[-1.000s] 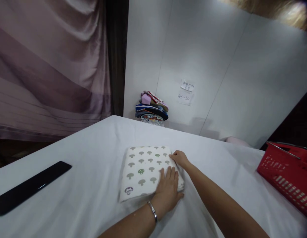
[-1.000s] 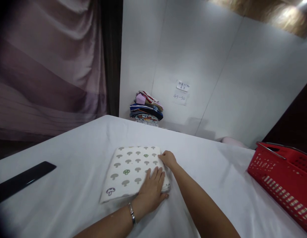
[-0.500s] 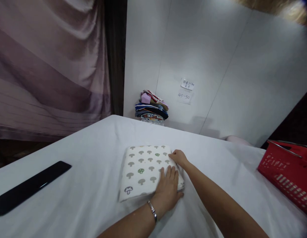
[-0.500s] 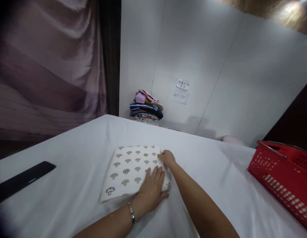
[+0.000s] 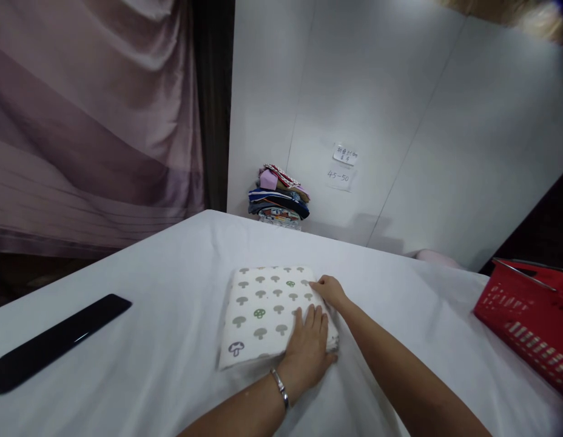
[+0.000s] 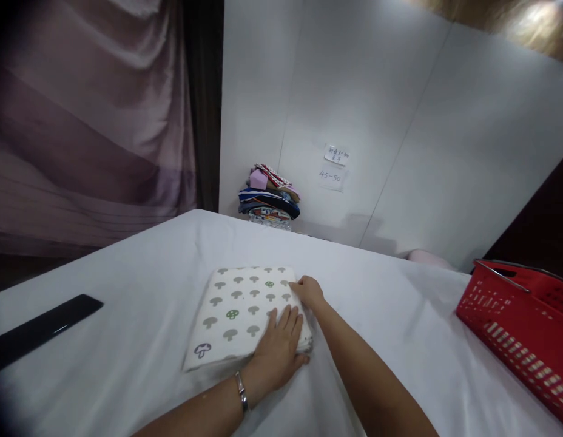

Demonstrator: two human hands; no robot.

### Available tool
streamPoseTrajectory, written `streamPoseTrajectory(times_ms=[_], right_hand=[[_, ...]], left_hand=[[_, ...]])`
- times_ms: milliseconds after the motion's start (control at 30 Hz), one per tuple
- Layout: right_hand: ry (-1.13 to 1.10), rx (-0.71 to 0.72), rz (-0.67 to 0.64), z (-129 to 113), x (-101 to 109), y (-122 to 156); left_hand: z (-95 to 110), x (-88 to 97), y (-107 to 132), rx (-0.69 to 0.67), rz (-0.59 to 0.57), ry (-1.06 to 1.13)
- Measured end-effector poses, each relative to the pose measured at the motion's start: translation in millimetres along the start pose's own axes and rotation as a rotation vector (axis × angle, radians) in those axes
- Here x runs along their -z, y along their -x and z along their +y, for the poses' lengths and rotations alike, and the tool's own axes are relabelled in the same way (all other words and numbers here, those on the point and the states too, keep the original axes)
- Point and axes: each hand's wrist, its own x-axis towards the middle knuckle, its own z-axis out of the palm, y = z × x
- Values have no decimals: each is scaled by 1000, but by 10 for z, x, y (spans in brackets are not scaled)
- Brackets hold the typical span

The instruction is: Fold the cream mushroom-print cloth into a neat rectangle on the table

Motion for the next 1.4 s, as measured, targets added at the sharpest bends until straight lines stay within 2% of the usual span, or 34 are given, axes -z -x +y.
streamPoseTrajectory(times_ms=[167, 433, 567, 700, 833, 1067, 1400], right_hand=[[66, 2, 8, -29, -43, 5], [179, 58, -11, -108, -7, 15], [200, 219, -11, -300, -14, 51], [235, 394, -148, -441, -124, 56], [287, 358, -264, -427, -228, -2], [310, 359, -284, -395, -264, -87], [295, 358, -235, -373, -290, -32]], left_hand=[[2, 18, -3, 6, -16, 0], [-24, -116, -10, -5, 54, 6], [-18, -133, -14, -10, 76, -5], [-13, -95, -9, -22, 108, -14], [-19, -64, -6, -25, 94, 1], [-22, -94, -13, -20, 90, -2], [63, 44, 85, -28, 69, 16]])
